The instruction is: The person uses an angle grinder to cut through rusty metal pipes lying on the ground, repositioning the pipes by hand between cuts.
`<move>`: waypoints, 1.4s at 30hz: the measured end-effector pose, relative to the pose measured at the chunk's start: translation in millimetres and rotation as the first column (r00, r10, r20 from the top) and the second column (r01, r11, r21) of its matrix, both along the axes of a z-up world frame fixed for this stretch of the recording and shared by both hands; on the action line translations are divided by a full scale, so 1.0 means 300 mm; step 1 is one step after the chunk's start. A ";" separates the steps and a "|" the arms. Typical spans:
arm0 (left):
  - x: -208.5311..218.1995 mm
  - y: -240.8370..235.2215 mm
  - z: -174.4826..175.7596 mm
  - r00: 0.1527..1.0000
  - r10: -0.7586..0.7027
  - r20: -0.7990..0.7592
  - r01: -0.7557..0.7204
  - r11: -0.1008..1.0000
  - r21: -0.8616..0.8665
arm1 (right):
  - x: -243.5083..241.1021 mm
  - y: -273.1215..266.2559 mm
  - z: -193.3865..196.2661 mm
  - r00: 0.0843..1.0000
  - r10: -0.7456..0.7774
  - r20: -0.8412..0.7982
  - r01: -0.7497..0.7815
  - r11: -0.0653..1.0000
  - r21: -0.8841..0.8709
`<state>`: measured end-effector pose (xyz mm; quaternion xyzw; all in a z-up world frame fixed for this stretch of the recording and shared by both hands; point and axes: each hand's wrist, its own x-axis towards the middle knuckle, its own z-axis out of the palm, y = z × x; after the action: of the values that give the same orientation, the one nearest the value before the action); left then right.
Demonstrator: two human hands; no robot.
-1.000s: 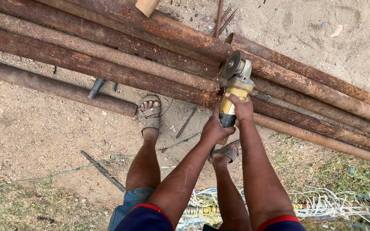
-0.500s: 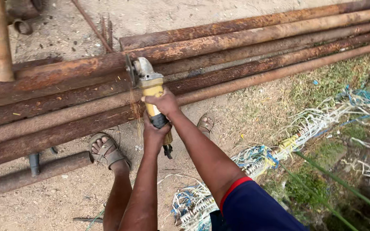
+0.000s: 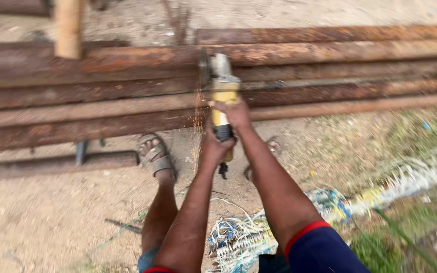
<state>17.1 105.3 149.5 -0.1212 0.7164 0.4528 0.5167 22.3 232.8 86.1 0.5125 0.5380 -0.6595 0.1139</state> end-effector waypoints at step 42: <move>0.002 -0.004 0.012 0.993 -0.031 0.112 0.037 0.998 -0.053 | 0.024 0.061 -0.032 0.997 -0.073 0.017 0.073 0.996 -0.057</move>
<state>17.6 104.3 153.0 -0.1481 0.7006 0.4168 0.5598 29.6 251.2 76.5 0.5332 0.4986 -0.6747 0.1087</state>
